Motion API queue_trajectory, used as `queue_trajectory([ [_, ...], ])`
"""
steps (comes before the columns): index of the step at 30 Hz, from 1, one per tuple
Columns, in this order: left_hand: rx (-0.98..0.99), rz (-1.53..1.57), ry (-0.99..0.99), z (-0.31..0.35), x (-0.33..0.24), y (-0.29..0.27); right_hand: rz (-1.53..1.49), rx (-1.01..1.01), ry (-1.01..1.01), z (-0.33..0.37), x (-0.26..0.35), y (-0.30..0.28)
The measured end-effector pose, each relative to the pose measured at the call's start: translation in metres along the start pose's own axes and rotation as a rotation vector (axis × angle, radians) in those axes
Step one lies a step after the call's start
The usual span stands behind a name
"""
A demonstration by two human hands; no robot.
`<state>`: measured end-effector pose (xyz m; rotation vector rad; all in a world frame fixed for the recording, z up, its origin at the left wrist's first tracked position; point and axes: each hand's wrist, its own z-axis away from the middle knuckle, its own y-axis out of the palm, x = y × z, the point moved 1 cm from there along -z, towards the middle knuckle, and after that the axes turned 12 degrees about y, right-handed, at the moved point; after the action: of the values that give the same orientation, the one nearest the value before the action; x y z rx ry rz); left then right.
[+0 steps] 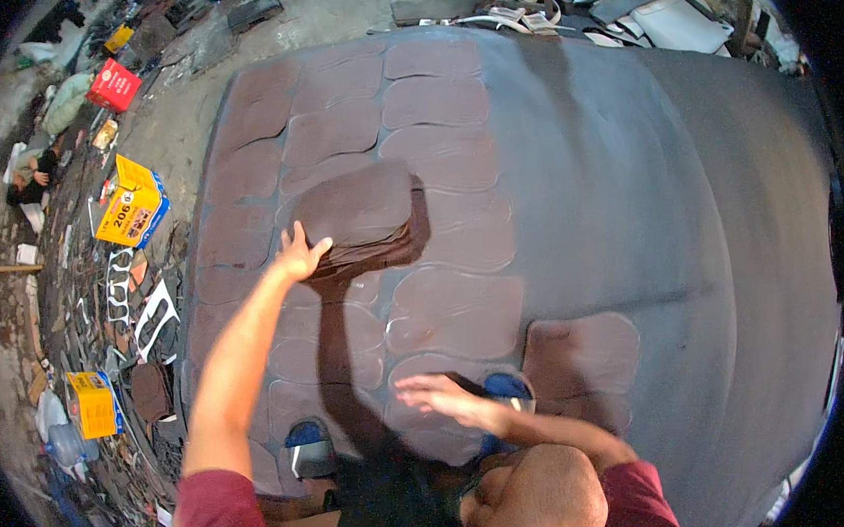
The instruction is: The person sits on the floor and arranges multiple brown shoe insoles in neat rows on a large dark mat. They pick up insoles from a stack, place them one by one, and adjust their positions to form aligned rows.
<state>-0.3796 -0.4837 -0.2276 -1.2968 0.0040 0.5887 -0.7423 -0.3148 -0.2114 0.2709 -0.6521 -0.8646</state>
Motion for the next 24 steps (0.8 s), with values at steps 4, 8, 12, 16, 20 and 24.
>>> queue_trajectory([
  [4,-0.176,0.212,-0.150,0.043,-0.023,0.025,-0.113,-0.243,-0.289,0.058,-0.047,-0.064],
  [8,-0.471,0.359,-0.407,0.049,-0.005,0.042,-0.351,-0.364,-0.312,0.083,-0.052,-0.086],
  [12,-0.536,0.319,-0.408,0.027,-0.059,0.036,-0.261,-0.563,-0.589,0.100,-0.062,-0.116],
  [16,-0.443,0.015,-0.453,0.024,-0.093,0.033,-0.270,-0.722,-0.647,0.119,-0.059,-0.137],
  [20,-0.585,0.113,-0.599,0.015,-0.095,0.029,-0.308,-0.848,-0.635,0.139,-0.065,-0.147],
  [24,-0.888,-0.240,0.182,0.025,-0.150,0.025,-0.342,-0.970,-0.686,0.148,-0.078,-0.158],
])
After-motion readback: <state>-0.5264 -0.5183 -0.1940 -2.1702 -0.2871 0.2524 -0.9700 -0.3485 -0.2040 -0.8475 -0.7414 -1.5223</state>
